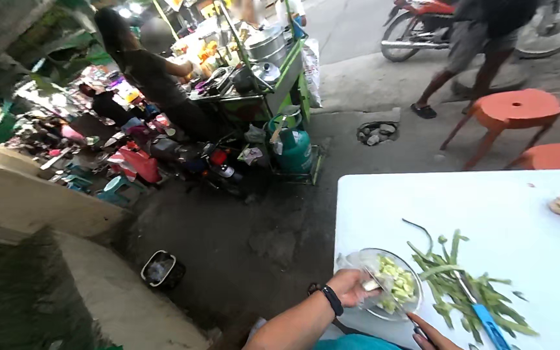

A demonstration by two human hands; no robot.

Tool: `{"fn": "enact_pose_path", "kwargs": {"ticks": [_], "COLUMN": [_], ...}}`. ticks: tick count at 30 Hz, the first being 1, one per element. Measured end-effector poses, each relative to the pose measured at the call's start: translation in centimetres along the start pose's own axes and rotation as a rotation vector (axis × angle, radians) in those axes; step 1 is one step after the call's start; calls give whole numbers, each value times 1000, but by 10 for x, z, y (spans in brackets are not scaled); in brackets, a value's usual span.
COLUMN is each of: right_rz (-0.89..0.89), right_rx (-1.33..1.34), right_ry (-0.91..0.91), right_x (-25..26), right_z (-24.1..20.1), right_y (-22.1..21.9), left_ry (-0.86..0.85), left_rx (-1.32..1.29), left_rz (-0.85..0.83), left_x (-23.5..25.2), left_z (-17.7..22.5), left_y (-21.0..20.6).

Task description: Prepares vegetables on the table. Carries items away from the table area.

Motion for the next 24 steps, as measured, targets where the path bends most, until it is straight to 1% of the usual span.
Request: {"fn": "enact_pose_path", "kwargs": {"ticks": [4,8,11,15,24], "right_rz": [223,154,155,130,56], "right_rx": [103,191,221,217,213], "right_ry": [49,55,83,84,60], "right_x": [-1,-10,-11,-13,-12], "right_z": [4,-1,4,6,8], "right_y": [-4,4,1,-3,-4], "left_ry": [-27,-47,-45,-50,-9], "left_rx": [-20,-18,-3,-50,17], "left_rz": [-133,-194,-259,-261,-297], "left_x": [-8,-5,-1,-2,2], "left_z": [14,13,8,6,4], "left_y": [-5,3,9,10,16]}}
Point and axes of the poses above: each hand's wrist, its own x-axis towards the middle knuckle, its own y-axis out of the back of the hand, z = x × y, the point moved 1 cm from there along x, towards the middle knuckle, and after that the axes turned 14 degrees about -z, right-handed, at the moved point
